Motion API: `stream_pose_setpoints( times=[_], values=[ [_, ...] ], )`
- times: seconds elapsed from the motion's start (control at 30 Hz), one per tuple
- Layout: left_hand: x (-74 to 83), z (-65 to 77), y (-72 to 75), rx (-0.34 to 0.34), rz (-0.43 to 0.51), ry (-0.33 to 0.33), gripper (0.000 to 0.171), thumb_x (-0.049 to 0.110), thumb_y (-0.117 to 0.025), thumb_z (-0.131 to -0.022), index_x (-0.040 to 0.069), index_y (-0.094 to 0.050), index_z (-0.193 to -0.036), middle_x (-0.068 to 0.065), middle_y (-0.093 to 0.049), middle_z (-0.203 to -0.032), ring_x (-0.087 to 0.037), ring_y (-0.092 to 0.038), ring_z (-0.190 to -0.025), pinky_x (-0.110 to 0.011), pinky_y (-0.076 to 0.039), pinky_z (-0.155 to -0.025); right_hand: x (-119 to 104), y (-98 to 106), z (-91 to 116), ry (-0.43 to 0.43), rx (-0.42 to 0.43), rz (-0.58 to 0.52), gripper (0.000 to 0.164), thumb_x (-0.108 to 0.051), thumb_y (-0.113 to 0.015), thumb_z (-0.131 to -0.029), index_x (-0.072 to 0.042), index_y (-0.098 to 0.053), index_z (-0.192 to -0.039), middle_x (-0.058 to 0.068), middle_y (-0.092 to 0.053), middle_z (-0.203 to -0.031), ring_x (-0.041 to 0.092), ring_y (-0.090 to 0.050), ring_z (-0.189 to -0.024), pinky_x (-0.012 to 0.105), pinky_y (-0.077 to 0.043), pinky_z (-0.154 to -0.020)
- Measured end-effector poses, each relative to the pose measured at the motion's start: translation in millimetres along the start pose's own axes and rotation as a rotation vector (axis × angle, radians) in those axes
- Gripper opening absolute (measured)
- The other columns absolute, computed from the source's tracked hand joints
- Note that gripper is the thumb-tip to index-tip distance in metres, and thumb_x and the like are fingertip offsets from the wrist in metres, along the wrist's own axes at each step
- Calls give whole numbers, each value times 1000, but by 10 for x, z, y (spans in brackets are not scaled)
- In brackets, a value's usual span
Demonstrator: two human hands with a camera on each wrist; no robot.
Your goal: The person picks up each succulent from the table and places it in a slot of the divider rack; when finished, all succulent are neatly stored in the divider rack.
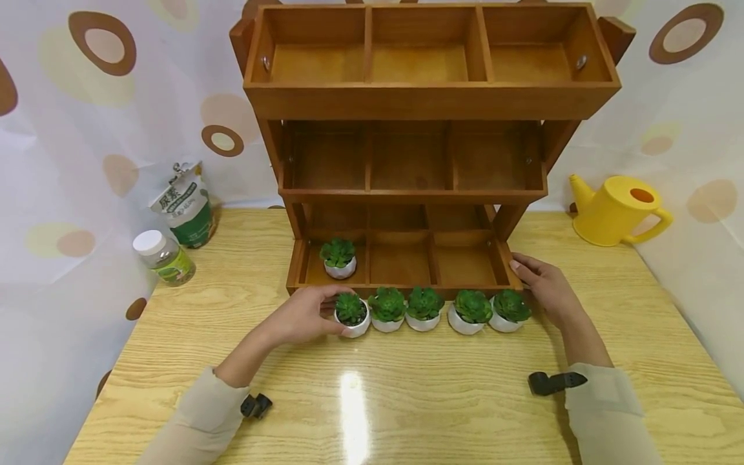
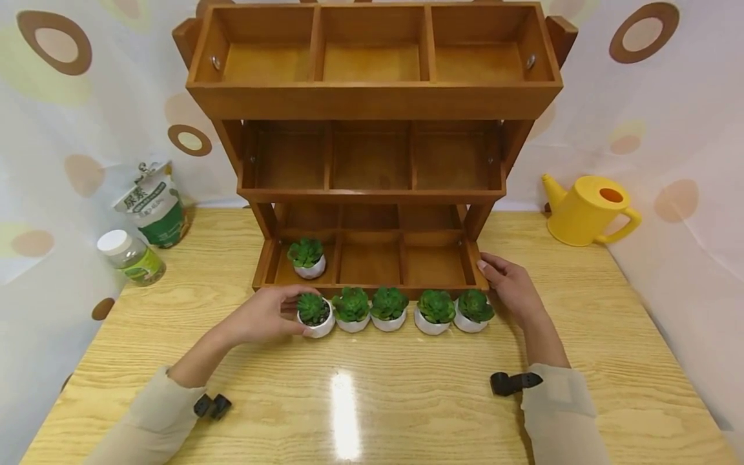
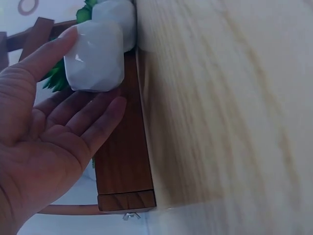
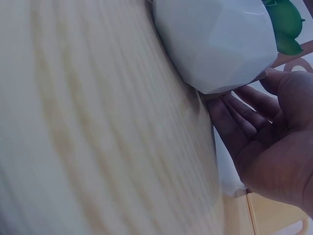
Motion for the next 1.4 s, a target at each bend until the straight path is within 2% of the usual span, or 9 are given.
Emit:
stream_pose_setpoints(
  times=[0.17,0.33,0.47,0.57,0.73,0.8,0.97,1.2,1.4],
  values=[
    [57,12,70,8,-17,10,65,34,-88,-80,23,-61,-138,3,-69,-129,-19,-65,-124,-41,-51,-106,10,5,-1,-4,2,-4,72,-54,-37,-106,-14,-20,-163,19,-32,-164,38,-41,-146,23,-53,-101],
    [153,25,183,49,-64,0,68,35,-88,-79,21,-61,-140,-1,-69,-131,-22,-66,-121,-44,-53,-103,15,4,-9,-4,5,-12,72,-54,-37,-106,-14,-20,-163,18,-32,-164,38,-41,-146,19,-53,-97],
    [218,1,263,70,-47,2,73,36,-88,-78,17,-59,-143,-4,-69,-132,-22,-68,-119,-42,-54,-102,21,4,-17,-6,6,-12,72,-55,-38,-106,-15,-21,-163,18,-33,-164,37,-41,-145,15,-53,-93],
    [266,-52,313,84,-6,7,75,35,-88,-78,16,-58,-144,-4,-71,-127,-21,-70,-115,-40,-55,-100,18,16,-25,-2,11,3,73,-57,-37,-105,-15,-21,-163,18,-34,-163,36,-42,-145,20,-53,-98],
    [357,-149,379,113,13,-1,72,35,-89,-77,18,-60,-141,-1,-74,-122,-18,-70,-113,-39,-56,-99,6,23,-37,-2,16,22,75,-60,-38,-104,-16,-22,-163,16,-35,-163,35,-41,-146,40,-46,-112],
    [381,-187,389,119,16,-9,70,35,-89,-77,18,-62,-140,-1,-74,-121,-17,-71,-112,-39,-56,-99,7,20,-33,-5,18,21,76,-60,-38,-104,-16,-23,-163,16,-35,-163,35,-41,-146,38,-47,-111],
    [441,-293,412,127,24,-27,67,33,-89,-78,16,-63,-138,-3,-74,-121,-19,-71,-113,-39,-56,-98,3,11,10,-8,28,1,77,-61,-39,-103,-14,-24,-163,17,-36,-162,36,-42,-145,18,-53,-95],
    [536,-433,455,158,-8,-46,64,33,-87,-80,15,-64,-136,-3,-73,-122,-21,-70,-115,-41,-56,-100,11,13,25,-20,31,-6,76,-59,-40,-104,-13,-24,-163,18,-35,-163,37,-42,-146,23,-53,-99],
    [599,-539,466,159,-22,-50,65,35,-86,-81,15,-62,-138,-3,-74,-121,-20,-70,-113,-40,-56,-98,21,17,9,1,42,24,76,-60,-40,-103,-13,-27,-162,18,-37,-162,38,-44,-144,25,-55,-97]
  ],
)
Point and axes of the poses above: each hand's wrist, its own z-axis away from the middle knuckle, its own y-axis out of the back of the hand, x = y × z, the point moved 6 cm from there along -z, towards the middle knuckle
